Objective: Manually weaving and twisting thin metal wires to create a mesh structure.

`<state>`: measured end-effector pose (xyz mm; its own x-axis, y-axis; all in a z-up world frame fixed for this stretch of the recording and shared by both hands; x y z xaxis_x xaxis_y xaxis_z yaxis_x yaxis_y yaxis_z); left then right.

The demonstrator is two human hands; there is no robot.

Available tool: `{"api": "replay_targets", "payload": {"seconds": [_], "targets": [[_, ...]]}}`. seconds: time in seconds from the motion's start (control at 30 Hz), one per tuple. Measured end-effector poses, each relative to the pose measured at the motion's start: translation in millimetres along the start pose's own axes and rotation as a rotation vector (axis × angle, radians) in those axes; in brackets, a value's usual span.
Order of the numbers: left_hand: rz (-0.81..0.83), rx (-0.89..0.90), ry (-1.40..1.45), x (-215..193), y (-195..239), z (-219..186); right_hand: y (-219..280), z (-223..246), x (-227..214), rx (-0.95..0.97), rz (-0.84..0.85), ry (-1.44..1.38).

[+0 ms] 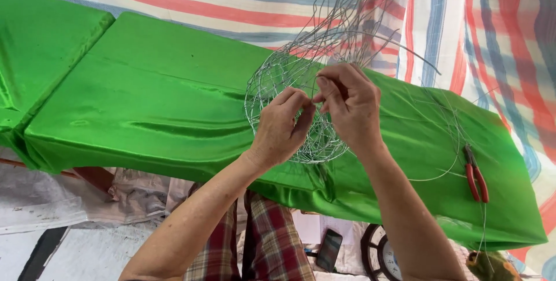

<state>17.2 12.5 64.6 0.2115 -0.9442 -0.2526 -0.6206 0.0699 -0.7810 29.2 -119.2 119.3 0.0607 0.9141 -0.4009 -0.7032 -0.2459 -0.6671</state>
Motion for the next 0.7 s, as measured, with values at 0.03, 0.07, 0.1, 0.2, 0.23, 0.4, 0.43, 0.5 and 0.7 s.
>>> {"api": "replay_targets", "payload": {"seconds": [0.03,0.07,0.1,0.2,0.23,0.4,0.43,0.5,0.7], "targets": [[-0.005,0.005,0.001,-0.2,-2.9,0.4,-1.2,-4.5,1.0,-0.006,0.001,0.003],[0.013,0.002,-0.001,0.5,-3.6,0.8,-0.4,-9.6,0.6,-0.006,-0.041,-0.016],[0.031,0.0,-0.004,1.1,-4.4,1.6,0.4,-14.9,0.4,-0.006,-0.082,-0.036],[0.005,0.013,-0.069,10.3,-2.5,13.1,2.0,-22.1,3.7,-0.082,-0.166,-0.062],[0.004,0.011,-0.072,12.0,-3.3,13.1,0.2,-19.1,4.4,-0.081,-0.164,-0.064],[-0.046,-0.015,-0.147,19.2,-1.7,12.9,0.2,-8.4,3.9,-0.224,-0.229,0.094],[-0.048,-0.017,-0.146,22.8,-1.5,13.6,1.1,-7.2,3.3,-0.224,-0.226,0.095],[-0.061,-0.025,-0.161,27.8,-1.2,15.6,2.3,-2.3,3.3,-0.269,-0.247,0.17],[-0.077,-0.011,-0.213,24.5,-3.0,6.8,12.5,-3.3,9.1,-0.421,-0.264,0.376]]}}
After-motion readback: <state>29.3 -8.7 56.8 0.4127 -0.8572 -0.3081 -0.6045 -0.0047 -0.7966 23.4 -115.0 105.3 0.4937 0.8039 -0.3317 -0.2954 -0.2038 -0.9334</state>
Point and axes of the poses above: each hand's wrist, its own y-axis away from the middle knuckle, its own x-axis out of the palm, z = x × y, the point moved 5 cm from there along -y, towards the middle knuckle, and after that the axes turned 3 degrees about -y, right-handed, at the moved point
